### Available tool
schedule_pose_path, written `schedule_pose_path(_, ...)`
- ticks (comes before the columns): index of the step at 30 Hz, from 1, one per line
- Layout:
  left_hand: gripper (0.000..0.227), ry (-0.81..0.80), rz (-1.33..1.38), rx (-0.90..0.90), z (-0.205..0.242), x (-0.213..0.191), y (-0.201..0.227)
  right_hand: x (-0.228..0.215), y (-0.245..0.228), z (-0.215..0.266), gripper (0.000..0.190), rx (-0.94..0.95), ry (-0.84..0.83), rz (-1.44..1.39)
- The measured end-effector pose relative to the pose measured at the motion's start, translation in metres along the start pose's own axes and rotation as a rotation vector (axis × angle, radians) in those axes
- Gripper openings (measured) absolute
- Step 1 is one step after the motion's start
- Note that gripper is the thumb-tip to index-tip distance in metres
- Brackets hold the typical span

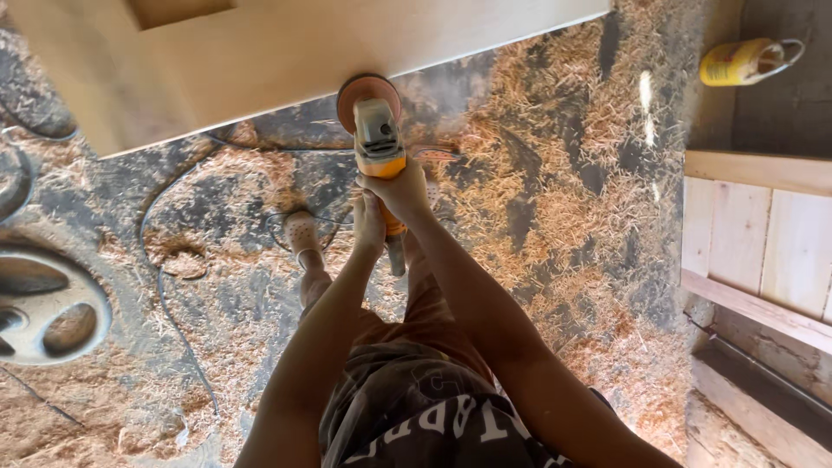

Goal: The person uses an electric sander to smooth the surface of a wooden door. They move the sander across the panels and edges, generating sawdust that accumulates on the floor.

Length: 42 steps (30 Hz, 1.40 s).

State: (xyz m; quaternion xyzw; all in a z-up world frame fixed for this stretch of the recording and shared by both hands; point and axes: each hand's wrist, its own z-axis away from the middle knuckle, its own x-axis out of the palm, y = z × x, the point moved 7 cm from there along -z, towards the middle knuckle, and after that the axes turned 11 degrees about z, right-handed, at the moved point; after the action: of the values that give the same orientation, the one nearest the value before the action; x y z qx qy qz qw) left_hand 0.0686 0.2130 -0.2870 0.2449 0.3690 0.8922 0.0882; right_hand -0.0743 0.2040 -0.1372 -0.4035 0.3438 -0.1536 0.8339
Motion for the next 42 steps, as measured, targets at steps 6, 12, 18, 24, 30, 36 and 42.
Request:
schedule_pose_path(6,0.076,-0.057,-0.114,-0.058,-0.008,0.126,-0.022,-0.107,0.07,-0.04,0.037,0.065,0.059,-0.047)
schedule_pose_path(12,0.082,-0.134,-0.49,-0.086,-0.036,0.225,-0.061,-0.199,0.126,-0.08,0.033,0.17,0.126,-0.225)
schedule_pose_path(18,0.084,-0.245,-0.544,-0.162,-0.058,0.317,-0.081,-0.28,0.138,-0.106,0.032,0.153,0.222,-0.338)
schedule_pose_path(24,0.079,-0.403,-0.605,-0.321,-0.047,0.39,-0.045,-0.329,0.155,-0.108,0.038,0.209,0.343,-0.695)
schedule_pose_path(30,0.086,-0.199,-0.976,0.231,-0.014,0.34,0.055,-0.361,0.156,-0.062,0.05,0.316,0.43,-0.76)
schedule_pose_path(36,0.103,0.164,-1.447,0.59,-0.031,0.214,0.157,-0.379,0.149,0.006,0.046,0.292,0.397,-0.925)
schedule_pose_path(42,0.099,0.098,-1.583,0.355,-0.035,0.177,0.162,-0.427,0.146,0.043,0.037,0.06,0.265,-0.988)
